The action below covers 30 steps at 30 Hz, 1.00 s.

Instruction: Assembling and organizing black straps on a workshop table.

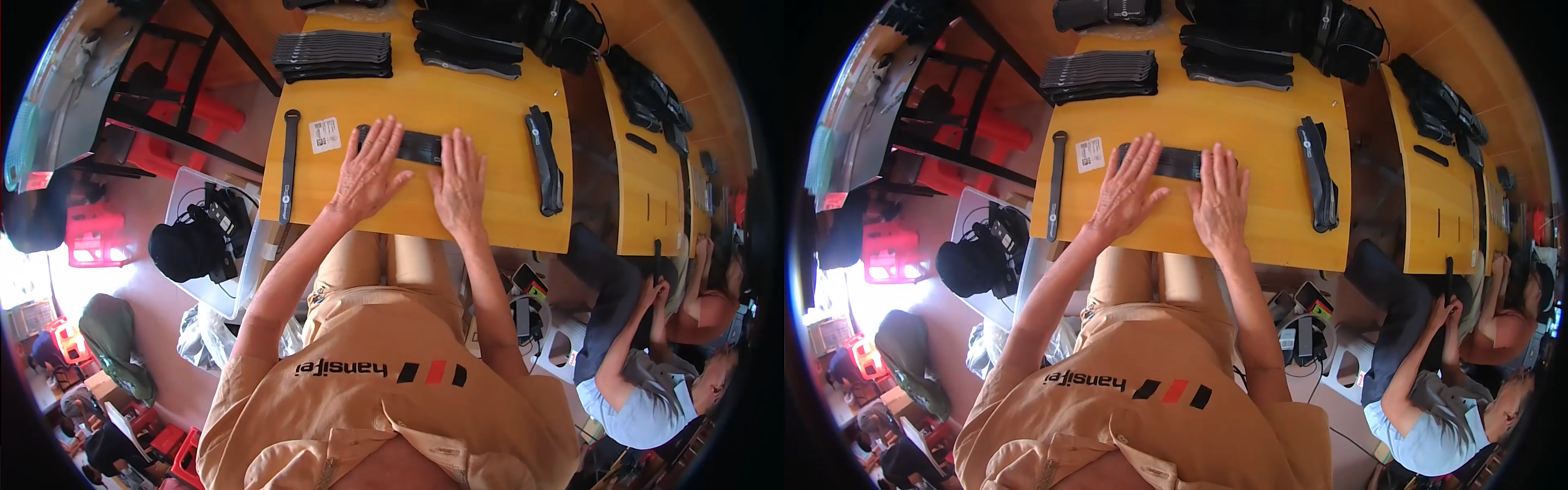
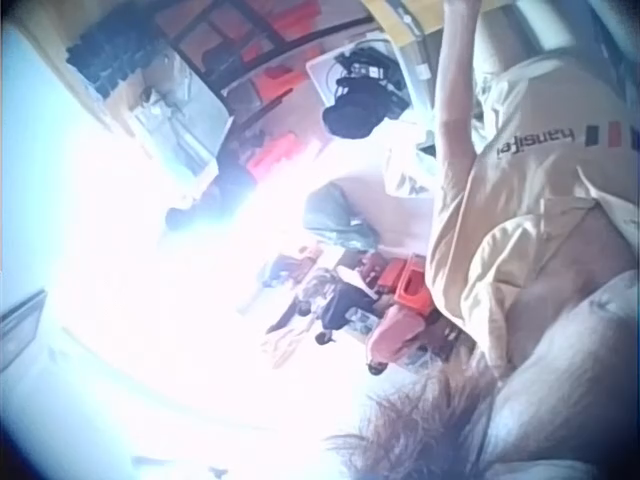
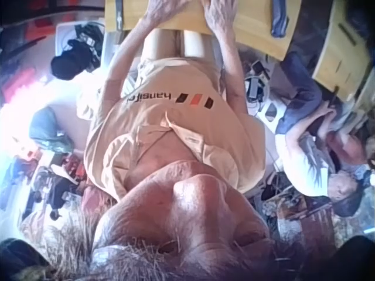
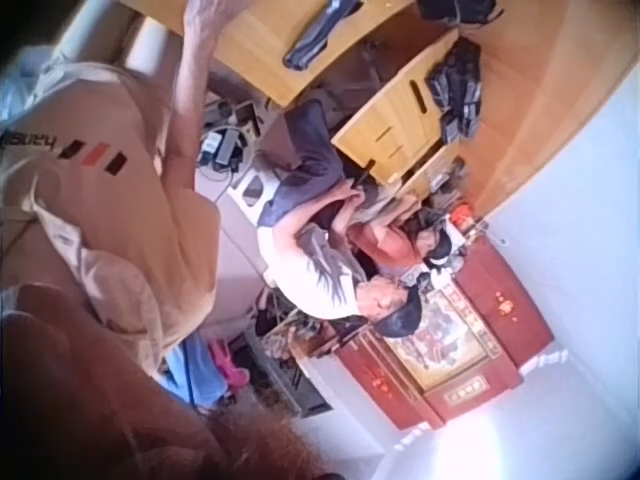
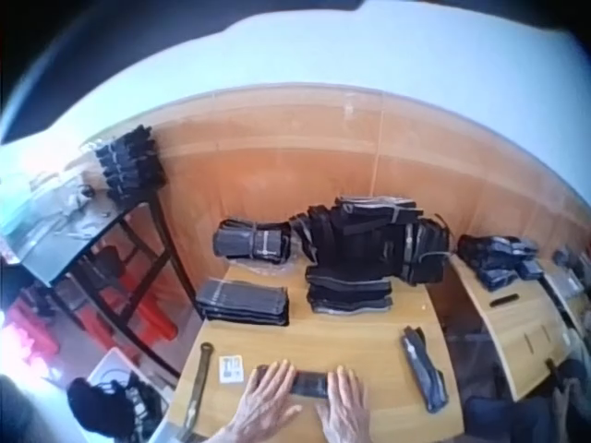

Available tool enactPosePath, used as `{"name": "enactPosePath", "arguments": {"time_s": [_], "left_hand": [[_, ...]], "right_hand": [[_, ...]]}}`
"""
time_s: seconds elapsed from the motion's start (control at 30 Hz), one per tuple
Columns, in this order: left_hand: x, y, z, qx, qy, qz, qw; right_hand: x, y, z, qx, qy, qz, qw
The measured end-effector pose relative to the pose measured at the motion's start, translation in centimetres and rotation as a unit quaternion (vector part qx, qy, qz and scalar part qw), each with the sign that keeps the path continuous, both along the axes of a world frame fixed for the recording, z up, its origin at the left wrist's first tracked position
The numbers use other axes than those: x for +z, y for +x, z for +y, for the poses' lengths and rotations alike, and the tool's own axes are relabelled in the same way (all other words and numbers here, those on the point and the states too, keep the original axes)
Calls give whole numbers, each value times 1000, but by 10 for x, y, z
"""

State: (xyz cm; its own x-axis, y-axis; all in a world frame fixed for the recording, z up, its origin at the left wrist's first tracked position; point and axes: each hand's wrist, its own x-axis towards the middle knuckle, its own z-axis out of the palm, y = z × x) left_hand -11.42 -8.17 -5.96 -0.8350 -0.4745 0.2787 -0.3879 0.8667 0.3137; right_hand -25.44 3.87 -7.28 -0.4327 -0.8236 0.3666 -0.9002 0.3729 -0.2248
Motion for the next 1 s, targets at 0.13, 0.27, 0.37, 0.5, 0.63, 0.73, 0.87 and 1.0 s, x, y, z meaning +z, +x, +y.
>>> {"name": "enactPosePath", "arguments": {"time_s": [0.13, 0.27, 0.37, 0.5, 0.63, 0.73, 0.87, 1.0], "left_hand": [[-11, -2, -1, -39, -46, -61, 996], [-10, 1, -4, -35, -32, -59, 997], [-16, 4, -4, -25, -32, -52, 998], [-20, 4, -7, -40, -32, -24, 998], [-23, 11, -2, 2, -35, 2, 999], [-12, 21, 2, 109, 9, 12, 994], [20, 72, 5, 181, 130, 184, 957], [12, 144, 20, 358, 297, 411, 784]], "right_hand": [[0, 9, 1, 53, 106, -20, 993], [-4, 9, 2, 59, 111, -38, 991], [-12, 2, 2, 74, 99, -47, 991], [-14, -10, 13, 22, 91, -34, 995], [-12, -6, 10, 21, 90, -16, 996], [-16, -10, 10, 31, 76, -9, 997], [-8, -7, 15, 37, -138, -29, 989], [14, 49, 4, 129, -156, -120, 972]]}}
